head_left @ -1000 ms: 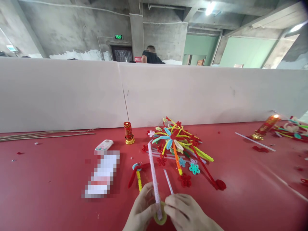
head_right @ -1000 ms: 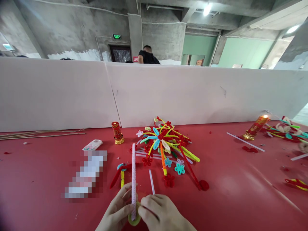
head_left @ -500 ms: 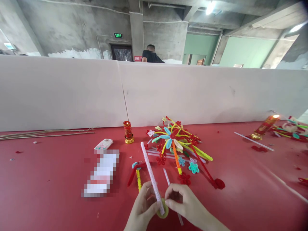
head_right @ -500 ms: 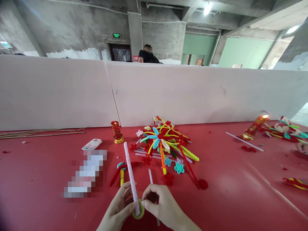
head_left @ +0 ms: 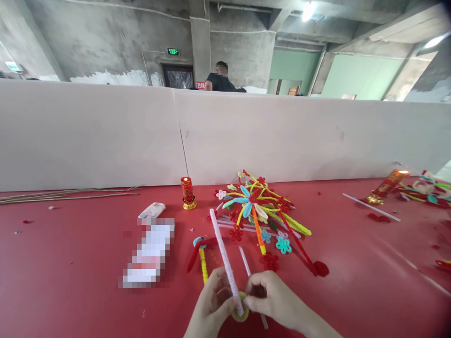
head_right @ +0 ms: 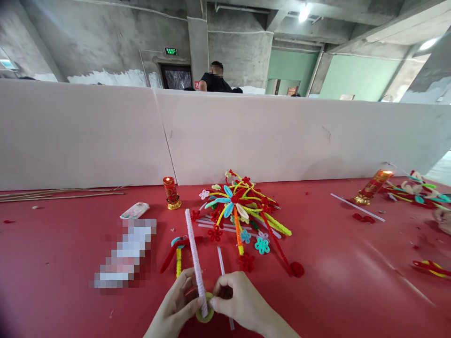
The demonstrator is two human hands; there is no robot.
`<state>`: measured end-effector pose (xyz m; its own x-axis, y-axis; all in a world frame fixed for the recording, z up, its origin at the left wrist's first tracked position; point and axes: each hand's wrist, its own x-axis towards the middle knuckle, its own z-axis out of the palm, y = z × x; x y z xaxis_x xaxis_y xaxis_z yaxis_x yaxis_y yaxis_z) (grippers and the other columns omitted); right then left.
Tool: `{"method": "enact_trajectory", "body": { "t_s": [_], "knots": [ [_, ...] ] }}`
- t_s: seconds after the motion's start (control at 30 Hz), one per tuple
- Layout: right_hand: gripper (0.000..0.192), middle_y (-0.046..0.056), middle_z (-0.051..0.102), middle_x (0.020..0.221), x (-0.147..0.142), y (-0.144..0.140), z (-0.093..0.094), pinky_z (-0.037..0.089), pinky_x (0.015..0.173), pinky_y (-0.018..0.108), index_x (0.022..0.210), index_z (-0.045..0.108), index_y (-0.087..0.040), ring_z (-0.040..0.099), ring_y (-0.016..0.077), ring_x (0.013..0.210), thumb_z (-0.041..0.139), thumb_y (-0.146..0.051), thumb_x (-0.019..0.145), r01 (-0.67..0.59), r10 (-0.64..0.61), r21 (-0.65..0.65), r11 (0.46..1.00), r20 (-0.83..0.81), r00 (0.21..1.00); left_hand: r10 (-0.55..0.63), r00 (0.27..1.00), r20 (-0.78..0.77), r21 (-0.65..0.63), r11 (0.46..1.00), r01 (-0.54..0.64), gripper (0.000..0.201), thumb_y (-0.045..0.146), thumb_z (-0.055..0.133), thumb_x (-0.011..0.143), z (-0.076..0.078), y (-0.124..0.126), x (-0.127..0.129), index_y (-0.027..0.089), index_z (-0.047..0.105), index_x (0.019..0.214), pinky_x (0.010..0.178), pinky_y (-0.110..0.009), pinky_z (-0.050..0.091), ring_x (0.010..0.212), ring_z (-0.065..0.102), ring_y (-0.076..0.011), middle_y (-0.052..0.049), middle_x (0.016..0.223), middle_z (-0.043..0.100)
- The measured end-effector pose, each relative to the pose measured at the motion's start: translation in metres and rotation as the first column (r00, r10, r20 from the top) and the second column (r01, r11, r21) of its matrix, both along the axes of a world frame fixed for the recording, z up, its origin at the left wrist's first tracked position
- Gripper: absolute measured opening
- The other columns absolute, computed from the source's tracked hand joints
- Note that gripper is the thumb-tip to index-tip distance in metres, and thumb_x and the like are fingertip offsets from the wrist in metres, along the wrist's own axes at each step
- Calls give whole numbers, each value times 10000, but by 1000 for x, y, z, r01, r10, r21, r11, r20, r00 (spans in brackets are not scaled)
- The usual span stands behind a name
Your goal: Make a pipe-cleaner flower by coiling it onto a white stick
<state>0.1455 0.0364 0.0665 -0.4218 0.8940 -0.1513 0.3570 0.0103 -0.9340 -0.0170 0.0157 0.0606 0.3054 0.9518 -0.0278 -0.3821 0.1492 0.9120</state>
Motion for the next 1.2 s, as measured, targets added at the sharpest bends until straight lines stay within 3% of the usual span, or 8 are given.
{"method": "enact_trajectory", "body": {
  "t_s": [0.13, 0.23, 0.33, 0.6, 0.7, 0.83, 0.93, 1.2],
  "knots": [
    [147, -49, 468, 468, -4, -4, 2, 308, 453, 184, 549, 573, -162, 427, 85, 454, 544, -127, 689, 21, -42, 170, 985, 116, 992, 18, 1000, -11, 21, 1000, -18, 134, 247, 632, 744, -3, 1, 0, 220, 560, 854, 639, -259, 434, 620, 512, -112, 20, 720, 516],
    [211, -20, 511, 524, -5, -5, 6, 328, 479, 201, 550, 581, -170, 464, 102, 486, 495, -106, 732, -94, -1, 421, 902, 220, 975, 50, 999, -21, 24, 998, -49, 132, 238, 626, 749, -5, 0, 0, 219, 560, 861, 650, -256, 434, 645, 513, -116, 15, 748, 530],
    [245, -2, 530, 577, -3, -5, 8, 332, 481, 205, 592, 585, -173, 485, 110, 511, 445, -113, 784, -197, 48, 513, 835, 290, 956, 67, 997, -30, 18, 998, -67, 146, 230, 627, 748, -6, 0, -1, 221, 562, 878, 661, -254, 434, 684, 517, -125, 8, 781, 545],
    [278, -30, 527, 542, 4, 2, 9, 331, 491, 194, 595, 622, -161, 475, 98, 512, 479, -195, 831, -144, 98, 306, 941, 162, 982, 58, 998, -9, -46, 997, -58, 200, 249, 649, 731, -5, -1, 0, 218, 576, 914, 652, -268, 438, 707, 539, -137, -13, 839, 569],
    [321, -21, 560, 552, 11, 8, 8, 354, 484, 201, 677, 650, -163, 485, 108, 501, 428, -289, 872, -6, -22, 268, 963, 101, 995, 49, 999, 6, -88, 995, -48, 219, 263, 657, 724, -4, -3, -1, 209, 578, 921, 652, -277, 435, 713, 554, -146, -30, 861, 582],
    [316, 23, 650, 677, 22, 18, 1, 441, 599, 254, 956, 642, -158, 568, 151, 592, 381, -320, 886, 192, -230, 388, 901, 54, 972, 33, 999, 18, -75, 997, -32, 230, 285, 657, 724, -4, -3, 0, 197, 571, 919, 643, -278, 426, 692, 558, -145, -37, 832, 592],
    [338, 49, 686, 767, 23, 19, -3, 463, 620, 283, 1030, 606, -154, 583, 158, 591, 350, -328, 894, 178, -202, 389, 904, 21, 979, 14, 1000, 13, -30, 999, -13, 225, 309, 653, 724, -9, -2, 1, 191, 559, 890, 596, -267, 412, 632, 543, -134, -31, 778, 589],
    [349, 72, 694, 870, 12, 14, -4, 486, 666, 322, 1050, 581, -157, 620, 157, 625, 404, -407, 884, 141, -110, 70, 988, -330, 938, -56, 998, -2, -7, 998, 56, 308, 362, 655, 711, -23, -1, -2, 184, 561, 944, 608, -275, 411, 619, 536, -145, -49, 759, 610]
  ]
}}
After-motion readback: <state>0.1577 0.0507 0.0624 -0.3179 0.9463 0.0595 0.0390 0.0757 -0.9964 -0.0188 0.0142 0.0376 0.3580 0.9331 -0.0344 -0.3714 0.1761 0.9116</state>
